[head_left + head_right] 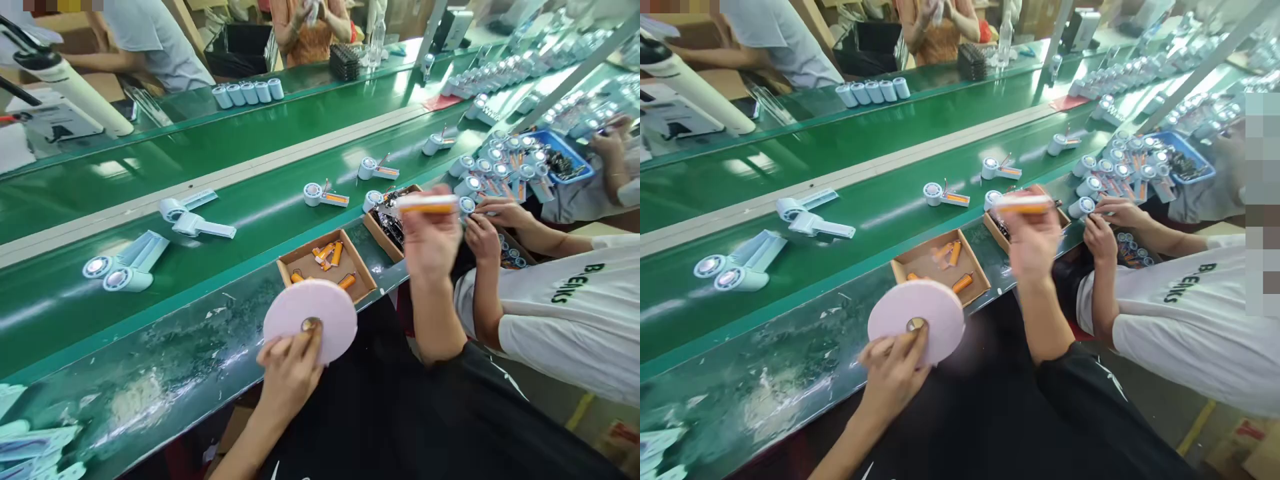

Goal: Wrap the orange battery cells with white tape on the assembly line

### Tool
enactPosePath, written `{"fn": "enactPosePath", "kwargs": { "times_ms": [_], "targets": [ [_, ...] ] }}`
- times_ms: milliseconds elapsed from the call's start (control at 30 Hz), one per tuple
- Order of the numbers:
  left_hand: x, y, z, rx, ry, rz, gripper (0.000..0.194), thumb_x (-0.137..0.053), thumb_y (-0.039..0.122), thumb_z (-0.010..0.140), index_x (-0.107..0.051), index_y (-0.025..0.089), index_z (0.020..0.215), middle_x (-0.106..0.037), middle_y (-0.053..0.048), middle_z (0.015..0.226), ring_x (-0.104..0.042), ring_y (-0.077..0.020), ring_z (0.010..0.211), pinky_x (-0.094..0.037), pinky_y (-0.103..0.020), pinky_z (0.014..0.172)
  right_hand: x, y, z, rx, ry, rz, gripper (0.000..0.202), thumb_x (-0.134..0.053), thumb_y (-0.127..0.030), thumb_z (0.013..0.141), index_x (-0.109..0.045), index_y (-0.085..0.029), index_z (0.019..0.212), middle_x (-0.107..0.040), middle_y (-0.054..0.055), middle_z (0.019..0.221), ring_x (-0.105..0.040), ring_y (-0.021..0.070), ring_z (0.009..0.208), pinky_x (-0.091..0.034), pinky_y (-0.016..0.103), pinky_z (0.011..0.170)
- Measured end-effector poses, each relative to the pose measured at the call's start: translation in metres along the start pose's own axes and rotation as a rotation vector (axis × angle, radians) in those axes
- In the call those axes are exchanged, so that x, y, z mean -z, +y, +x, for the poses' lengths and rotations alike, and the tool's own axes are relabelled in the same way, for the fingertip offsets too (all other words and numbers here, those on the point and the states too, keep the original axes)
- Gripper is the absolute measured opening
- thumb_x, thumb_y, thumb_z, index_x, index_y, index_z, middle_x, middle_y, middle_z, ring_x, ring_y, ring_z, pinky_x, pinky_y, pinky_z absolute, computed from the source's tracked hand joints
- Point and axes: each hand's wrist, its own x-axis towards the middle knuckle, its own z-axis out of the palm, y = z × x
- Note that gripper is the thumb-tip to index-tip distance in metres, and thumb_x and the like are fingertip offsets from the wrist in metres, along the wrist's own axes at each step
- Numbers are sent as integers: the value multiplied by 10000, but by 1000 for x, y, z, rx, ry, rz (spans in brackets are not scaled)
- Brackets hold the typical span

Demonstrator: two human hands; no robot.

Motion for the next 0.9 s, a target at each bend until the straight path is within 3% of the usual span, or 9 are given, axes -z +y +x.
{"fn": "enactPosePath", "kwargs": {
  "times_ms": [100,167,233,333,433,567,700,800,900],
  "targets": [
    [-1,-70,-46,226,-108,31,669,-777,314,781,-640,245,1432,-697,-144,1193,-529,-347,1111,-400,-509,980,34,-20,28,173,50,2,601,-867,-247,745,-668,-360,1301,-724,8,1195,-688,199,1209,-528,426,1119],
    [5,-117,-68,401,-219,-24,775,-807,402,737,-604,230,1465,-658,-148,1338,-515,-381,1221,-427,-537,1018,50,-14,18,91,19,6,695,-894,-174,690,-659,-391,1307,-742,-1,1142,-714,199,1152,-548,442,1085],
    [16,-152,-68,488,-254,-117,775,-791,492,764,-596,227,1466,-619,-138,1430,-491,-377,1317,-439,-536,1076,60,3,-3,-59,-12,-15,736,-905,-154,668,-649,-405,1311,-767,9,1079,-753,217,1044,-589,481,1006],
    [24,-188,-14,467,-93,-131,475,-603,511,960,-706,211,1313,-679,-119,1354,-543,-299,1304,-437,-459,1135,56,28,-26,-234,-41,-19,749,-917,-202,674,-622,-402,1332,-786,40,1039,-778,257,967,-613,530,928],
    [20,-224,76,375,-45,26,542,-363,468,1082,-702,102,1293,-696,-132,1315,-576,-238,1262,-409,-393,1154,33,38,-30,-314,-97,19,748,-923,-265,679,-602,-373,1347,-789,56,1034,-780,265,1006,-620,503,916],
    [15,-252,168,277,-35,97,573,-358,455,1087,-613,63,1417,-527,-209,1533,-431,-379,1418,-367,-589,1138,15,26,-31,-305,-175,16,749,-910,-343,712,-567,-351,1377,-790,83,1075,-784,266,993,-632,451,870],
    [2,-260,209,159,28,125,377,-493,235,989,-725,25,1199,-644,-301,1351,-600,-413,1217,-499,-596,1004,31,15,-37,-383,-174,25,695,-901,-419,721,-580,-294,1324,-797,101,1044,-791,282,936,-633,451,842],
    [-21,-260,232,90,-83,252,407,-405,230,1004,-723,157,1248,-658,-170,1411,-700,-328,1082,-565,-469,943,43,13,-31,-412,-116,52,691,-894,-415,733,-561,-272,1322,-800,84,1037,-786,246,934,-612,424,885],
    [-45,-243,250,-16,-213,241,478,-330,312,1017,-722,276,1288,-653,-65,1450,-748,-301,1023,-608,-408,793,36,16,-16,-406,-115,63,729,-911,-420,716,-574,-245,1338,-800,67,1029,-773,212,931,-593,383,894]
  ]
}}
